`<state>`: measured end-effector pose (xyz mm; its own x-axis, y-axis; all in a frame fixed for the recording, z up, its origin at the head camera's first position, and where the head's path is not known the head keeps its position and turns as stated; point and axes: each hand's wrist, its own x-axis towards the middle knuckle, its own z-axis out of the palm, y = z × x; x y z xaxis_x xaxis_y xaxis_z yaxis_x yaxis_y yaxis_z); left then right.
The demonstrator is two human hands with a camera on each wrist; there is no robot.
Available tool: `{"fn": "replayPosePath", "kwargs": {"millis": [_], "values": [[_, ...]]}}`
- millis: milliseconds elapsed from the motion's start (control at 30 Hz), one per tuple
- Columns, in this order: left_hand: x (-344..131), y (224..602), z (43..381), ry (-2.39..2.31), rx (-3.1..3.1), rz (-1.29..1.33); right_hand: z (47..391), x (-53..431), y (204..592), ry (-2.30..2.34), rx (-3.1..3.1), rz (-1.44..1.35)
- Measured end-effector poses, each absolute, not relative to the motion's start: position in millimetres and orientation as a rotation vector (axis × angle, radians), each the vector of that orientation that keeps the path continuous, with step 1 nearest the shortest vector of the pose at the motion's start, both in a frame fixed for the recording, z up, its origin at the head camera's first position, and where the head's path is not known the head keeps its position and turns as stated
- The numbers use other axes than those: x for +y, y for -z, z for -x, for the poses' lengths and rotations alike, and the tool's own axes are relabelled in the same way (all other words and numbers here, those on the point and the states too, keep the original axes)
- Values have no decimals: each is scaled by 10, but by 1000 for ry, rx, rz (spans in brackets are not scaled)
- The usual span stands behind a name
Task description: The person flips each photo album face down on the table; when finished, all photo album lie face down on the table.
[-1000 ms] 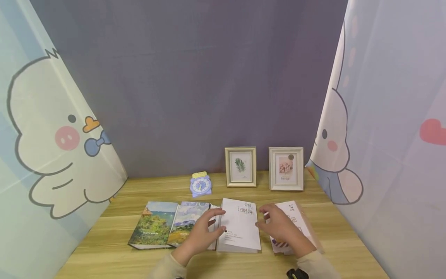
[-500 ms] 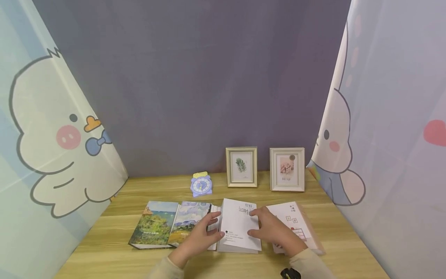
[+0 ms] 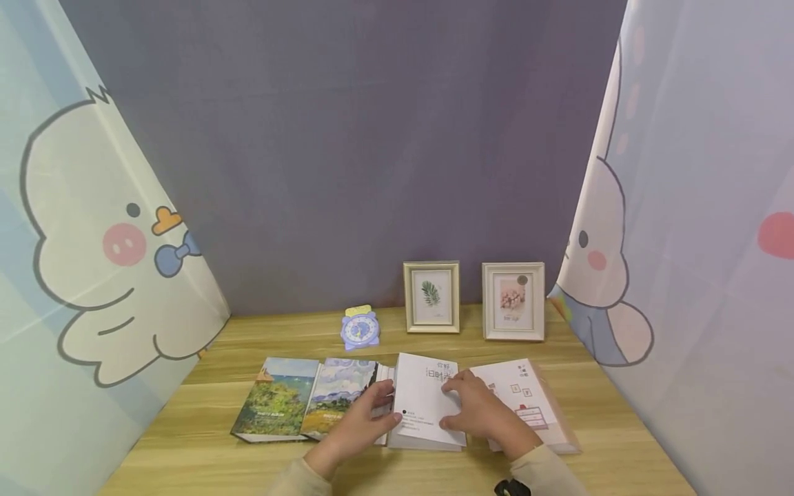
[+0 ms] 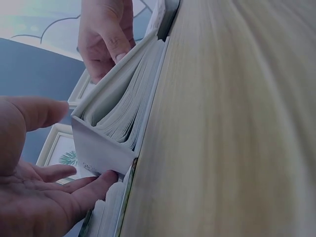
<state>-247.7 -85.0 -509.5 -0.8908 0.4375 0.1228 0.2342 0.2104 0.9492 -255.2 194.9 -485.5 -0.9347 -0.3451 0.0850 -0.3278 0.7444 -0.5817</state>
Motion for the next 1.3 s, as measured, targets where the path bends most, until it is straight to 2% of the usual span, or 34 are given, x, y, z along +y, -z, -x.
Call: {"fn": "replayPosePath", "kwargs": {"millis": [767, 1300], "values": [[-808, 5105, 2470, -1681, 2363, -617, 2583, 2036, 4967, 1012, 2886, 542], [-813, 5123, 2450, -1899, 2135, -567, 2599, 2052, 4986, 1045, 2860, 574]]}}
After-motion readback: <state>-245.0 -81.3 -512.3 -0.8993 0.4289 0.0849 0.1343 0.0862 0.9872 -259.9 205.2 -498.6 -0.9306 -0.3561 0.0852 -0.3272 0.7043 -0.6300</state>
